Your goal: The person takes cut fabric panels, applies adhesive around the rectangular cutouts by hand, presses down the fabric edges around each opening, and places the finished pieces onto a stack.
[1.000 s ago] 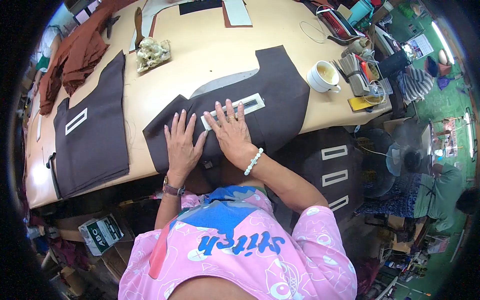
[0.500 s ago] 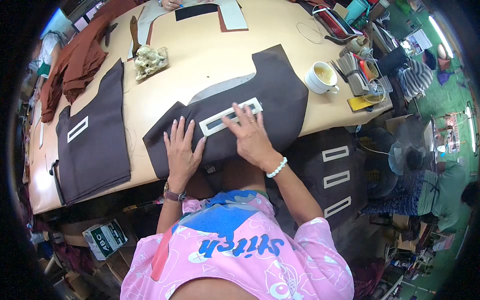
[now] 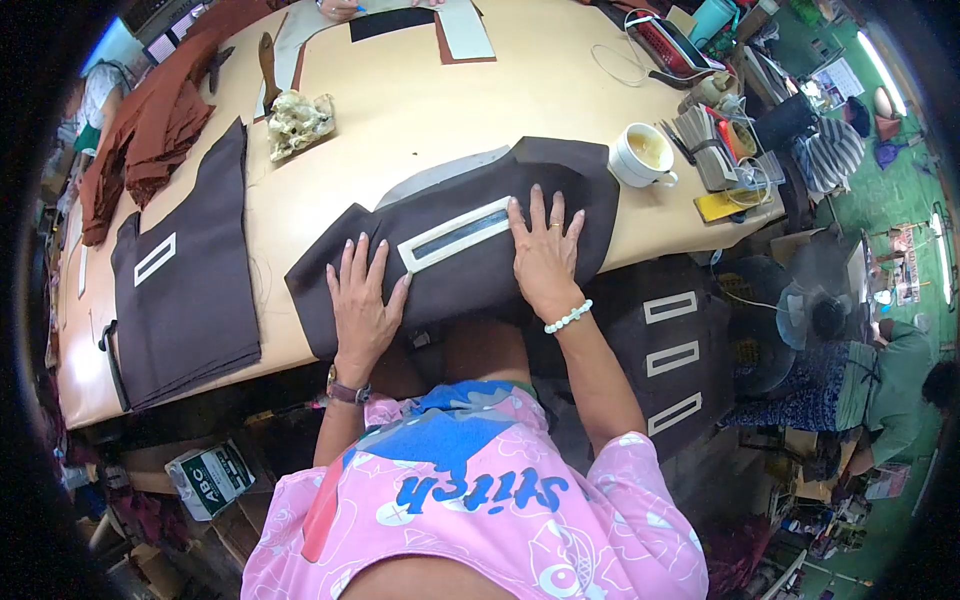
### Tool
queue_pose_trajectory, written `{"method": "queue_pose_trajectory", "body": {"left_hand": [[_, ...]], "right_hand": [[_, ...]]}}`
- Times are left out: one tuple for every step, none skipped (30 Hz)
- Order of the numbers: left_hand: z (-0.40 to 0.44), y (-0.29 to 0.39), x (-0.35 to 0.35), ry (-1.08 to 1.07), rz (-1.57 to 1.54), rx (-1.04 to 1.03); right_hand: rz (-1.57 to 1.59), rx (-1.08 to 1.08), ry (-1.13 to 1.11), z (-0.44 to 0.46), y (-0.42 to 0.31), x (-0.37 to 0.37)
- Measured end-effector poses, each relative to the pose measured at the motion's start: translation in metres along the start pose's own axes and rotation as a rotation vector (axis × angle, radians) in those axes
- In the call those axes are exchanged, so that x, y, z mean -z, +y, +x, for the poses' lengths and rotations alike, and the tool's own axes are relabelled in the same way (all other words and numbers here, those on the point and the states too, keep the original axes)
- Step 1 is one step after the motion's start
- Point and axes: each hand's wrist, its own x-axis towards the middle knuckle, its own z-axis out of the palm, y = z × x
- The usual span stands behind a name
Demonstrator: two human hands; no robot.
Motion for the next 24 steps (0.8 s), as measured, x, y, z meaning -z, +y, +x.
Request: {"method": "queue_pose_trajectory", "body": {"left_hand": [[0.0,0.0,0.0,-0.001,0.001,0.0],[0.0,0.001,0.0,-0.002,0.0,-0.001],[0.0,0.001,0.0,-0.002,-0.003,-0.002],[0.0,0.001,0.0,0.0,-0.007,-0.002],[0.0,0.0,0.0,0.002,-0.01,-0.001],[0.0,-0.001,0.0,0.001,-0.006,-0.001],[0.0,-0.001,0.0,0.002,-0.004,-0.001],[0.0,0.0,0.0,0.003,-0.004,-0.002],[0.001,0.0,-0.001,0.006,-0.007,-0.002],[0.001,0.0,-0.001,0.007,-0.007,-0.001],[0.0,0.0,-0.001,0.007,-0.007,-0.002],[0.0,0.0,-0.001,0.009,-0.005,-0.003],[0.0,0.0,-0.001,0.01,-0.003,-0.004],[0.0,-0.001,-0.002,0.011,-0.001,-0.006],[0.0,-0.001,-0.002,0.011,-0.002,-0.007],[0.0,0.0,-0.002,0.011,-0.004,-0.007],[0.0,-0.001,-0.002,0.012,-0.005,-0.007],[0.0,-0.001,-0.001,0.012,-0.002,-0.009],[0.0,-0.001,-0.001,0.012,0.0,-0.01],[0.0,-0.001,-0.001,0.012,0.002,-0.009],[0.0,-0.001,-0.001,0.015,0.004,-0.01],[0.0,-0.001,-0.001,0.017,0.006,-0.01],[0.0,-0.001,-0.002,0.017,0.008,-0.01],[-0.001,-0.001,-0.002,0.016,0.003,-0.008]], "right_hand": [[-0.035,-0.003,0.005,0.003,0.001,-0.001],[-0.071,-0.008,0.009,0.006,0.002,-0.001],[-0.108,-0.013,0.014,0.008,0.003,-0.001],[-0.126,0.0,0.009,0.009,0.005,-0.001],[-0.143,0.015,0.004,0.009,0.007,-0.001],[-0.16,0.031,0.001,0.011,0.007,0.0],[-0.203,0.045,-0.01,0.011,0.006,0.001],[-0.248,0.057,-0.022,0.008,0.004,0.004],[-0.292,0.069,-0.034,0.006,0.002,0.006],[-0.31,0.079,-0.035,0.003,-0.002,0.009],[-0.327,0.089,-0.037,0.001,-0.008,0.013],[-0.344,0.097,-0.038,-0.002,-0.012,0.014],[-0.313,0.118,-0.018,-0.006,-0.015,0.014],[-0.271,0.139,-0.015,-0.008,-0.018,0.014],[-0.229,0.157,-0.012,-0.011,-0.021,0.014],[-0.188,0.177,-0.008,-0.012,-0.022,0.014],[-0.132,0.186,0.022,-0.013,-0.019,0.012],[-0.157,0.164,0.013,-0.012,-0.016,0.014],[-0.182,0.143,0.004,-0.01,-0.014,0.017],[-0.208,0.123,-0.006,-0.007,-0.011,0.019],[-0.224,0.102,-0.01,-0.004,-0.008,0.015],[-0.226,0.097,0.0,-0.001,-0.004,0.011],[-0.227,0.092,0.008,0.002,-0.001,0.008],[-0.227,0.085,0.015,0.005,0.002,0.006]]}}
